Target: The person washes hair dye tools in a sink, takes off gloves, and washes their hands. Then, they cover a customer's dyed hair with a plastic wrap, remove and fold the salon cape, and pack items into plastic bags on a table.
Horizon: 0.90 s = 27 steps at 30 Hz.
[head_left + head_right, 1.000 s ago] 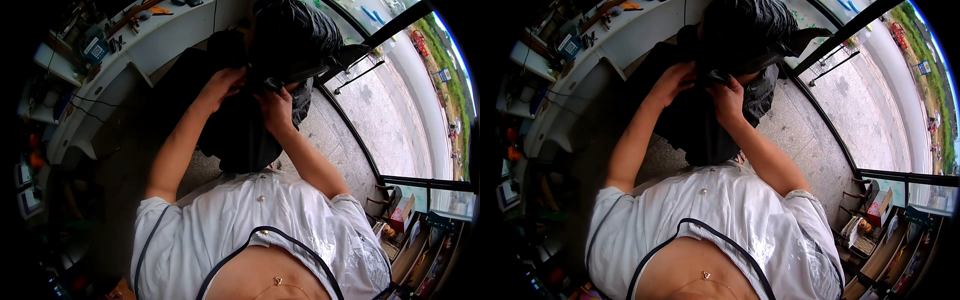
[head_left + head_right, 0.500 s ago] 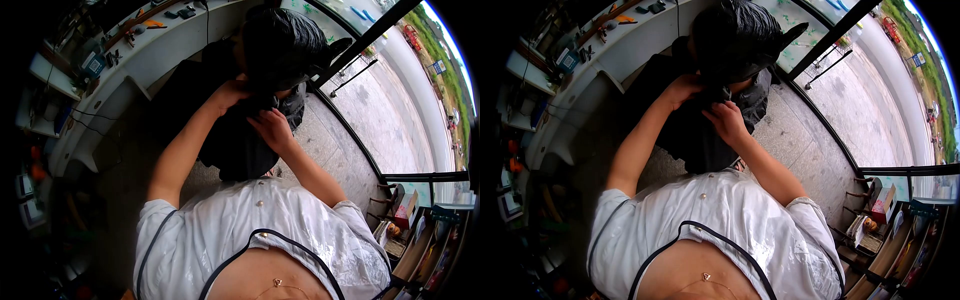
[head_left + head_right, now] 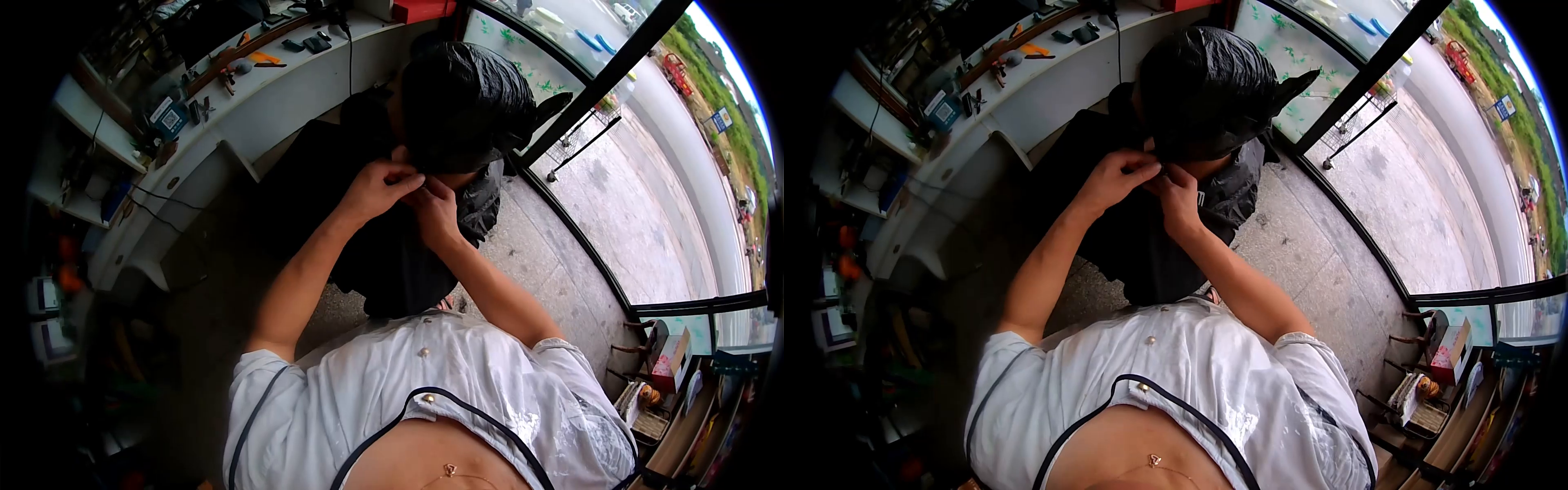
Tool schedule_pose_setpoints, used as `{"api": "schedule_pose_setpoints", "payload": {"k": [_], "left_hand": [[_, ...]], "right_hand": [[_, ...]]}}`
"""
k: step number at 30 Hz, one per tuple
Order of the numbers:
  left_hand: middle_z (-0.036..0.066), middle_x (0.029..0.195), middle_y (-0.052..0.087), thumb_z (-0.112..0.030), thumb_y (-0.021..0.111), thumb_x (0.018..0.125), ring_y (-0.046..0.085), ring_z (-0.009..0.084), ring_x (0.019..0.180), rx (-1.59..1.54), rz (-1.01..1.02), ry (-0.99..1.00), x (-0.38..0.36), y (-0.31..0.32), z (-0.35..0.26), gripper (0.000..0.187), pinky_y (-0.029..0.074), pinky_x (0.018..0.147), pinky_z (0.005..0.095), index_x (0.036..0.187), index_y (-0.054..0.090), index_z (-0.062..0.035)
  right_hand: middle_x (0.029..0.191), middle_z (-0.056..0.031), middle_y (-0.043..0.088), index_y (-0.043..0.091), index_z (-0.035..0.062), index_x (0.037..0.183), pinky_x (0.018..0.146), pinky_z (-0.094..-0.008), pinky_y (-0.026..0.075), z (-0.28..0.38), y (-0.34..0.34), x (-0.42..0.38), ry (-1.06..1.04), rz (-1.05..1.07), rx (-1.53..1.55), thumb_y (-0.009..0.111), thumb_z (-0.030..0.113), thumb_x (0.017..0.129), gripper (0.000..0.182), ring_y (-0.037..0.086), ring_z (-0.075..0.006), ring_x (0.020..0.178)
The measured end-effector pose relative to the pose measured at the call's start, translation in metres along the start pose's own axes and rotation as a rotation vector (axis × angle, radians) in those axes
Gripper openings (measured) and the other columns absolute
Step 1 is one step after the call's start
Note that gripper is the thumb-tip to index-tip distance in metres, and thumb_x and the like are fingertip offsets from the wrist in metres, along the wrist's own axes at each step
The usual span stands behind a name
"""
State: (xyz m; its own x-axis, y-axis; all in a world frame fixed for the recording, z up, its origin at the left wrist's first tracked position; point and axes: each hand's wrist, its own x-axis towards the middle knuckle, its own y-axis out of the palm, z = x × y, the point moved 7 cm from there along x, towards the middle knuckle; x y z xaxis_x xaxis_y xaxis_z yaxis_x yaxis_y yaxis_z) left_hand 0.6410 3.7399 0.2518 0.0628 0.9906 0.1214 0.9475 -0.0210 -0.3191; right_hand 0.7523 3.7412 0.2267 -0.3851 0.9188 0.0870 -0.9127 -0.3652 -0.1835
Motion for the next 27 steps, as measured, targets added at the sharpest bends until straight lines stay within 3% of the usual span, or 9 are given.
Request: {"api": "schedule_pose_setpoints", "payload": {"k": [2,4,6,10,13,15,19,23,27], "left_hand": [[0.007,0.088,0.059,-0.019,0.061,0.079,0.055,0.0125,0.078,0.027,-0.116,0.012,-0.002,-0.022,-0.005,0.026,0.043,0.071,0.0258,0.096,0.060,0.0011],[0.006,0.087,0.059,-0.020,0.059,0.080,0.055,0.0129,0.078,-0.048,-0.179,-0.025,0.004,-0.037,-0.003,0.026,0.043,0.071,0.0250,0.095,0.060,0.0014],[0.006,0.088,0.059,-0.021,0.058,0.081,0.055,0.0130,0.079,-0.356,0.222,-0.455,0.004,-0.011,0.029,0.026,0.043,0.072,0.0249,0.094,0.061,0.0007],[0.006,0.086,0.061,-0.020,0.059,0.079,0.056,0.0133,0.079,-0.339,0.219,-0.269,0.014,0.001,0.025,0.023,0.043,0.070,0.0230,0.090,0.062,0.0000],[0.009,0.082,0.062,-0.013,0.063,0.074,0.058,0.0136,0.073,-0.104,-0.040,-0.099,0.013,-0.011,0.006,0.019,0.045,0.063,0.0252,0.087,0.061,0.0010],[0.010,0.081,0.062,-0.009,0.063,0.072,0.059,0.0138,0.071,0.110,-0.188,0.052,0.008,-0.012,-0.015,0.018,0.045,0.061,0.0263,0.087,0.059,0.0017],[0.010,0.076,0.061,-0.004,0.061,0.072,0.060,0.0155,0.069,0.223,-0.467,0.204,-0.010,-0.007,-0.030,0.019,0.045,0.059,0.0279,0.088,0.053,0.0003],[0.009,0.072,0.059,-0.016,0.060,0.076,0.057,0.0170,0.068,0.026,-0.189,0.095,-0.011,-0.007,-0.013,0.024,0.043,0.063,0.0255,0.093,0.055,0.0010],[0.004,0.076,0.059,-0.032,0.057,0.080,0.053,0.0129,0.068,-0.256,-0.099,-0.146,-0.009,-0.026,0.007,0.032,0.041,0.063,0.0234,0.091,0.059,-0.0011]], "right_hand": [[0.093,-0.0126,0.056,0.044,-0.0003,0.104,0.072,-0.0359,0.046,-0.016,0.023,-0.004,0.475,-0.024,1.230,0.041,0.006,0.081,0.024,0.056,-0.0267,0.085],[0.093,-0.0120,0.056,0.047,0.0029,0.099,0.069,-0.0363,0.047,-0.033,0.032,-0.002,0.619,0.036,1.354,0.036,0.011,0.083,0.021,0.057,-0.0268,0.081],[0.091,-0.0119,0.056,0.046,0.0043,0.098,0.066,-0.0355,0.048,-0.021,0.052,-0.002,0.540,0.565,1.731,0.036,0.017,0.086,0.020,0.057,-0.0252,0.074],[0.085,-0.0108,0.055,0.045,0.0054,0.096,0.063,-0.0344,0.047,-0.003,0.057,-0.001,0.548,0.784,1.711,0.036,0.029,0.087,0.027,0.056,-0.0227,0.069],[0.082,-0.0093,0.054,0.044,0.0050,0.099,0.060,-0.0334,0.046,-0.026,0.032,-0.029,0.768,0.100,0.928,0.044,0.028,0.086,0.026,0.055,-0.0208,0.064],[0.092,-0.0140,0.053,0.042,0.0031,0.105,0.063,-0.0343,0.046,0.005,-0.008,-0.024,0.024,-0.166,0.103,0.055,0.016,0.079,0.032,0.056,-0.0260,0.072],[0.110,-0.0215,0.042,0.037,0.0023,0.117,0.072,-0.0378,0.045,0.060,0.001,-0.032,-0.633,-0.257,-0.660,0.063,0.008,0.067,0.056,0.049,-0.0372,0.093],[0.104,-0.0226,0.047,0.040,-0.0006,0.114,0.075,-0.0383,0.044,0.049,-0.008,-0.019,-0.511,-0.245,-0.691,0.063,0.008,0.067,0.054,0.050,-0.0366,0.094],[0.086,-0.0192,0.055,0.052,-0.0024,0.099,0.072,-0.0353,0.044,0.015,-0.025,-0.001,-0.050,-0.185,0.320,0.063,0.009,0.068,0.035,0.055,-0.0324,0.086]]}}
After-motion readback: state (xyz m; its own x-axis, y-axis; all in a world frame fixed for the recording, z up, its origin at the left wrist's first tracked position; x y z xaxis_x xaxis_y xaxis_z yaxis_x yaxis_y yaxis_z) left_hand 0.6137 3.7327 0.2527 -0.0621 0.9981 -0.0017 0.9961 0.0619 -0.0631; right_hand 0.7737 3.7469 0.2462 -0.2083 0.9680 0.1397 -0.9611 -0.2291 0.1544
